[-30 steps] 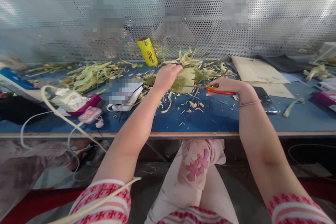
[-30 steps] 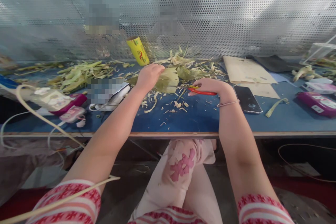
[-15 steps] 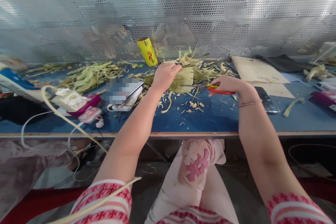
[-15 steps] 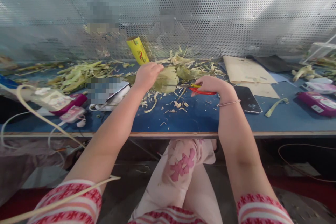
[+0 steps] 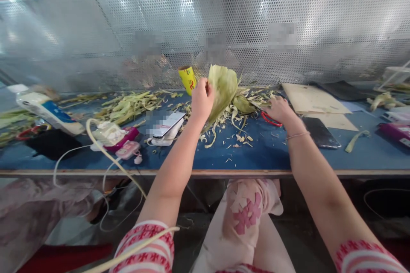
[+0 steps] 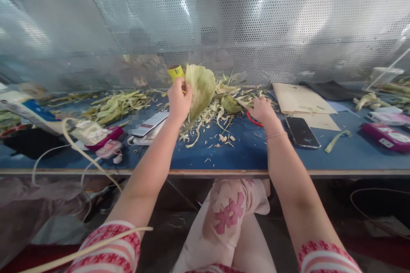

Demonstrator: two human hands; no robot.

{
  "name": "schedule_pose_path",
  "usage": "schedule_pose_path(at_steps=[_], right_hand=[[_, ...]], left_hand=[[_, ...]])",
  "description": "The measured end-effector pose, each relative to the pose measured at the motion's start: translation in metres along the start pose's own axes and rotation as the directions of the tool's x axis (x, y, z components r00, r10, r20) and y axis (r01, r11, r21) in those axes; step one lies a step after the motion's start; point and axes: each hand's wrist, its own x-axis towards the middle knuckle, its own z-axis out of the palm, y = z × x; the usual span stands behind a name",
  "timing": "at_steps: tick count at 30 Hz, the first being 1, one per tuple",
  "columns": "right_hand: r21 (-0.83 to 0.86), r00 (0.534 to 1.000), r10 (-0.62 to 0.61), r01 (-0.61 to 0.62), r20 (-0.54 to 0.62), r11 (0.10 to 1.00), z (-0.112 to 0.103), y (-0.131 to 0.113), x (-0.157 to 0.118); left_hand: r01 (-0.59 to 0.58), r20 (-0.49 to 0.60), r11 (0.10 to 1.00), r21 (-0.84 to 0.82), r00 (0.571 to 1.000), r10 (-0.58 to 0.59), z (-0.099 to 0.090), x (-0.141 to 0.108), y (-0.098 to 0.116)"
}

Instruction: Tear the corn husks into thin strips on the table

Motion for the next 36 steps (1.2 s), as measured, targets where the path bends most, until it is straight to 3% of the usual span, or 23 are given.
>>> schedule_pose_path(at_steps=[1,3,8,11,13,16,19,22,25,27,29,31,34,36], right_hand=[[0.137,0.993,-0.013,0.029,-0.115,0.990,0.003,-0.011,-0.002],[0.395,0.975,-0.027,0.115,-0.222,0.912,0.006,-0.033,-0.007],[0.648,0.935,-0.194,0.346,-0.295,0.678,0.008,-0.073,-0.027],[0.667,0.951,-0.186,0.305,-0.246,0.679,0.009,-0.084,-0.035],[0.649,0.967,-0.097,0.231,-0.236,0.725,0.009,-0.087,-0.036],[0.617,0.958,0.009,0.177,-0.286,0.766,0.009,-0.082,-0.029],[0.647,0.955,0.047,0.162,-0.293,0.745,0.011,-0.072,-0.019],[0.712,0.961,0.048,0.167,-0.271,0.682,0.015,-0.065,-0.012],[0.787,0.962,-0.016,0.231,-0.271,0.572,0.020,-0.066,-0.010],[0.811,0.960,-0.086,0.273,-0.268,0.518,0.023,-0.068,-0.010],[0.810,0.956,-0.160,0.292,-0.244,0.508,0.026,-0.069,-0.010],[0.811,0.951,-0.232,0.296,-0.202,0.505,0.030,-0.071,-0.009],[0.820,0.938,-0.310,0.299,-0.157,0.489,0.034,-0.072,-0.007],[0.775,0.930,-0.307,0.344,-0.203,0.530,0.037,-0.072,-0.006]], left_hand=[[-0.010,-0.007,1.000,-0.012,1.000,0.010,-0.001,-0.001,0.004],[-0.017,-0.010,0.999,-0.039,1.000,0.017,-0.002,-0.004,0.013],[-0.015,0.026,0.995,-0.099,0.999,0.018,0.000,-0.016,0.032],[-0.066,0.066,0.992,-0.104,0.995,0.074,0.001,-0.022,0.041],[-0.073,0.077,0.990,-0.118,0.994,0.082,0.002,-0.024,0.044],[0.000,0.090,0.983,-0.185,0.996,0.017,0.006,-0.023,0.044],[0.121,0.199,0.941,-0.316,0.978,-0.060,0.014,-0.021,0.040],[0.354,0.392,0.785,-0.509,0.907,-0.154,0.021,-0.022,0.040],[0.638,0.595,0.457,-0.620,0.762,-0.256,0.021,-0.024,0.046],[0.728,0.665,0.271,-0.630,0.686,-0.295,0.020,-0.025,0.052],[0.747,0.686,0.171,-0.642,0.660,-0.306,0.020,-0.026,0.056],[0.743,0.692,0.121,-0.658,0.661,-0.291,0.022,-0.027,0.058],[0.726,0.672,0.085,-0.683,0.669,-0.316,0.027,-0.030,0.058],[0.729,0.660,0.089,-0.678,0.658,-0.362,0.031,-0.033,0.058]])
